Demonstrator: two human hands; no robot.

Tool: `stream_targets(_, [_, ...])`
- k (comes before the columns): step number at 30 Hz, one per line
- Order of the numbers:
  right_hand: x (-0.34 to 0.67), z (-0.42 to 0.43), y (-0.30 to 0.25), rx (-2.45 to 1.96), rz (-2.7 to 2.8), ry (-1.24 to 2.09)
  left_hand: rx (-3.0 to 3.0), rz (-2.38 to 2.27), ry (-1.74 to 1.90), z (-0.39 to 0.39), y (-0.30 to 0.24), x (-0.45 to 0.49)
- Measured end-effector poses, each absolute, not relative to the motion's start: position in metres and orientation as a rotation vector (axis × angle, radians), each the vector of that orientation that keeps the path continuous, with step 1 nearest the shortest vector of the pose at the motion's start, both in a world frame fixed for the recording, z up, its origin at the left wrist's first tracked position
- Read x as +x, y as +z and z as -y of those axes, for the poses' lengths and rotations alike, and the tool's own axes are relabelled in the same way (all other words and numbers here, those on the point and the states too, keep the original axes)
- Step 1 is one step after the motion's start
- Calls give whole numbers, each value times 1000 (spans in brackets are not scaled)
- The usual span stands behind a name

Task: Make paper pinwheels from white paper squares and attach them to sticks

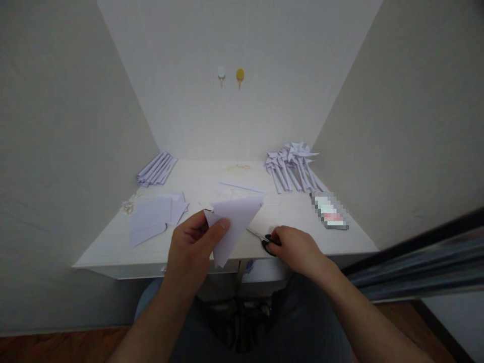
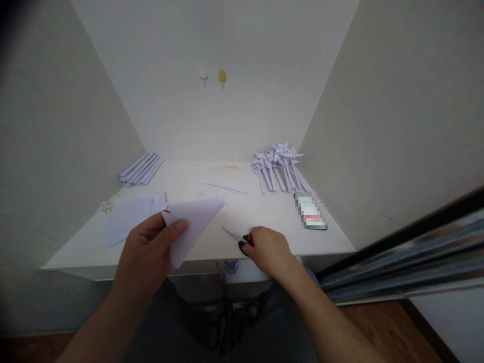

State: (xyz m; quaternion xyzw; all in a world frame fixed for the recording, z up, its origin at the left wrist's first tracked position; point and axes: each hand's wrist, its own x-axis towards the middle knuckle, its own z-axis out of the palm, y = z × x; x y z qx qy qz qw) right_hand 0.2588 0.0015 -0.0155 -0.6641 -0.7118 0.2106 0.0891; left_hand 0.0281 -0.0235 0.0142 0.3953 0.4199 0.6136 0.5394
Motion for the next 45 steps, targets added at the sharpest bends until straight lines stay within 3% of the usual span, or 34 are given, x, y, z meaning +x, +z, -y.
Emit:
stream_targets(12, [279,-7,-35,-1450,1436,1343,975,-1021,1542,16,38,31])
stream_targets(16, [267,-17,-7,-1289,1311,1299,1102,-926,1620,4,68,31])
stream_targets(22, [253,-36,89,-1006,1432,1252,1222,-733,1820,-28,129,35])
stream_targets(27, [255,-66,138,-1030,1776,938,1273,-730,2004,-55,167,38])
stream_targets(33, [254,-109,148,-999,1888,683,1298,-694,2070,-93,166,30])
stream_targets(45, [252,-142,129,-1071,1921,766,1247,-760,2008,-129,143,29])
